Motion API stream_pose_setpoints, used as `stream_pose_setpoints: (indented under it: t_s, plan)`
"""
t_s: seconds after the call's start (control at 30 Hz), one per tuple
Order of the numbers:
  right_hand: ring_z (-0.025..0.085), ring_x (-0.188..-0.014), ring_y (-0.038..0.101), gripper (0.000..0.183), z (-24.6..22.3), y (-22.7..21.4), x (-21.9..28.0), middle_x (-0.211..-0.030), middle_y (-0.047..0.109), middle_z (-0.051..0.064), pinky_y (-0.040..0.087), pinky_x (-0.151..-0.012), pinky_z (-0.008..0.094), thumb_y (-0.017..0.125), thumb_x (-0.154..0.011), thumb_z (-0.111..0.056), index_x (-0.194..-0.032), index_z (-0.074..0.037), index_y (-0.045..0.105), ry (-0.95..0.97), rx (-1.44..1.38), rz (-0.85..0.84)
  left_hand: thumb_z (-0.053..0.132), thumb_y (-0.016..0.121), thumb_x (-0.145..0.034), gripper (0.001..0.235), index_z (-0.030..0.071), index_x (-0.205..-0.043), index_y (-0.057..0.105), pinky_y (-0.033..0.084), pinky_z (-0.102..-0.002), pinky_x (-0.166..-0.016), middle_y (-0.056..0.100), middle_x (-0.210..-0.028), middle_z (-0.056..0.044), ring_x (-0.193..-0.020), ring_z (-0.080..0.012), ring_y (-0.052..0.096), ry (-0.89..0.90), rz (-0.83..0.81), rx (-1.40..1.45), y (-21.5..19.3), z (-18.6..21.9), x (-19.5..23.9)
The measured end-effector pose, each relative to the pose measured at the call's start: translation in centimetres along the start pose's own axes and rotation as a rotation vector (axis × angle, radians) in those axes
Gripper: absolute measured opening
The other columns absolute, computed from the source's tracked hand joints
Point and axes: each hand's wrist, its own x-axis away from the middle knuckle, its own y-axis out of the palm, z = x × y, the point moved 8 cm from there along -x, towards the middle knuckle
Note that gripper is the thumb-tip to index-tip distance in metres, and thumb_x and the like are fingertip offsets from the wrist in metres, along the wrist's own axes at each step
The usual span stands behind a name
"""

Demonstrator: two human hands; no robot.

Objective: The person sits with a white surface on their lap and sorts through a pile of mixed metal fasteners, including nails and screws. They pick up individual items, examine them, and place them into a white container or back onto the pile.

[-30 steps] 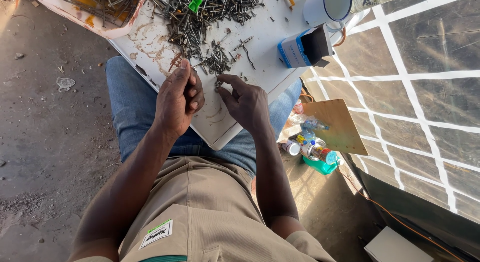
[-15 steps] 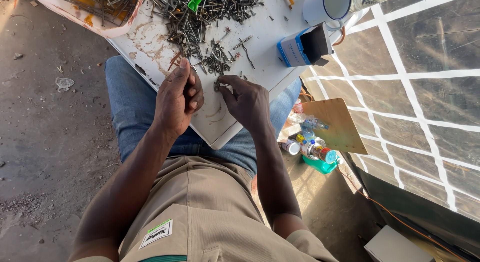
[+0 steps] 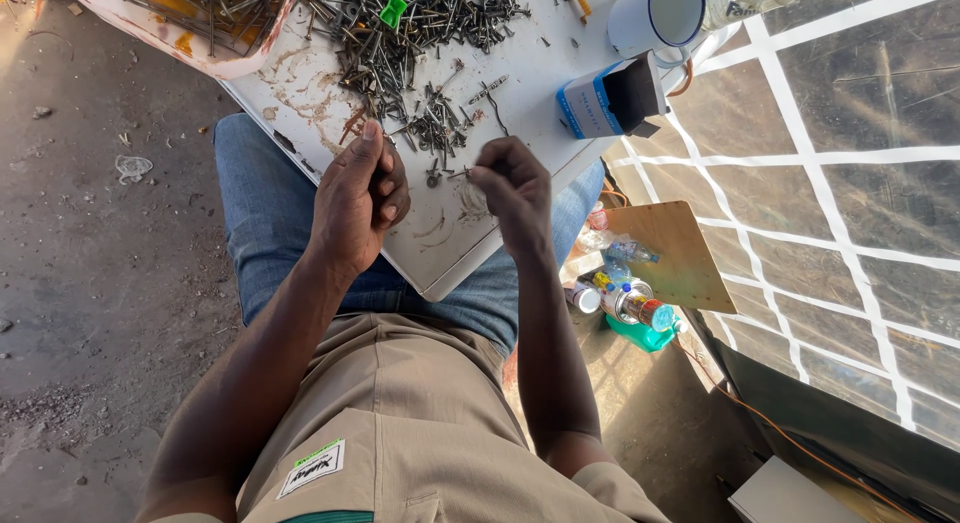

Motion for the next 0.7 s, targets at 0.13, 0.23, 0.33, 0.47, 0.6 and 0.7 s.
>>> stream_pose_setpoints:
  t_s: [0.13,0.23,0.33,0.47,0.6,0.7]
  plan:
    - [0.004,-0.054,0.036,0.016,0.5,-0.9,0.3,-0.065,0.041,-0.001,0.030,-0.045,0.022,0.055,-0.079,-0.019,-0.093,-0.011,0.055,0.132,-0.390,0.050,0.041,0.050,-0.115,0.038,0.013,-0.090,0.055,0.035,-0.021,-0.048,0.041,-0.069,0.001,-0.050,-0.0100,0.049,-0.026,-0.010,0.012,-0.4,-0.5,-0.1]
    - [0.002,-0.050,0.030,0.006,1.4,-0.8,0.6,-0.058,0.035,-0.007,0.026,-0.043,0.022,0.058,-0.076,-0.016,-0.081,-0.012,0.058,0.190,-0.109,0.152,0.041,0.050,-0.115,0.038,0.012,-0.091,0.055,0.034,-0.021,-0.048,0.041,-0.070,0.001,-0.051,-0.0105,0.050,-0.031,-0.010,-0.004,-0.6,-0.4,-0.1]
    - [0.014,-0.050,0.046,0.013,0.0,-0.2,1.0,-0.052,0.046,0.004,0.037,-0.050,0.031,0.079,-0.085,-0.023,-0.093,-0.014,0.074,0.021,0.561,0.205,0.046,0.053,-0.113,0.039,0.013,-0.092,0.053,0.035,-0.022,-0.050,0.038,-0.070,0.001,-0.051,-0.0125,0.048,-0.080,-0.033,-0.008,-1.0,-1.7,-0.1]
    - [0.025,-0.082,0.076,0.022,1.5,0.5,1.6,-0.087,0.078,0.002,0.054,-0.074,0.040,0.063,-0.089,-0.042,-0.106,-0.029,0.070,0.086,0.924,0.124,0.051,0.067,-0.105,0.030,0.028,-0.092,0.053,0.024,-0.019,-0.050,0.040,-0.074,0.012,-0.054,-0.0027,0.029,-0.197,0.004,0.002,0.0,-2.1,0.4]
    - [0.024,-0.059,0.070,0.030,0.6,2.1,0.7,-0.073,0.079,0.002,0.044,-0.052,0.039,0.047,-0.096,-0.040,-0.116,-0.021,0.060,0.275,0.955,-0.148,0.040,0.052,-0.112,0.017,0.033,-0.099,0.044,0.017,-0.021,-0.054,0.030,-0.076,0.014,-0.055,-0.0025,0.024,-0.151,-0.005,-0.276,-3.5,-2.8,-0.8]
    - [0.027,-0.066,0.072,0.029,1.3,1.9,0.9,-0.077,0.080,0.003,0.045,-0.055,0.041,0.042,-0.098,-0.041,-0.115,-0.023,0.057,0.295,0.935,-0.166,0.040,0.050,-0.110,0.018,0.035,-0.094,0.042,0.016,-0.021,-0.054,0.029,-0.075,0.015,-0.055,-0.0029,0.023,-0.163,-0.019,-0.306,-3.6,-2.9,-1.0]
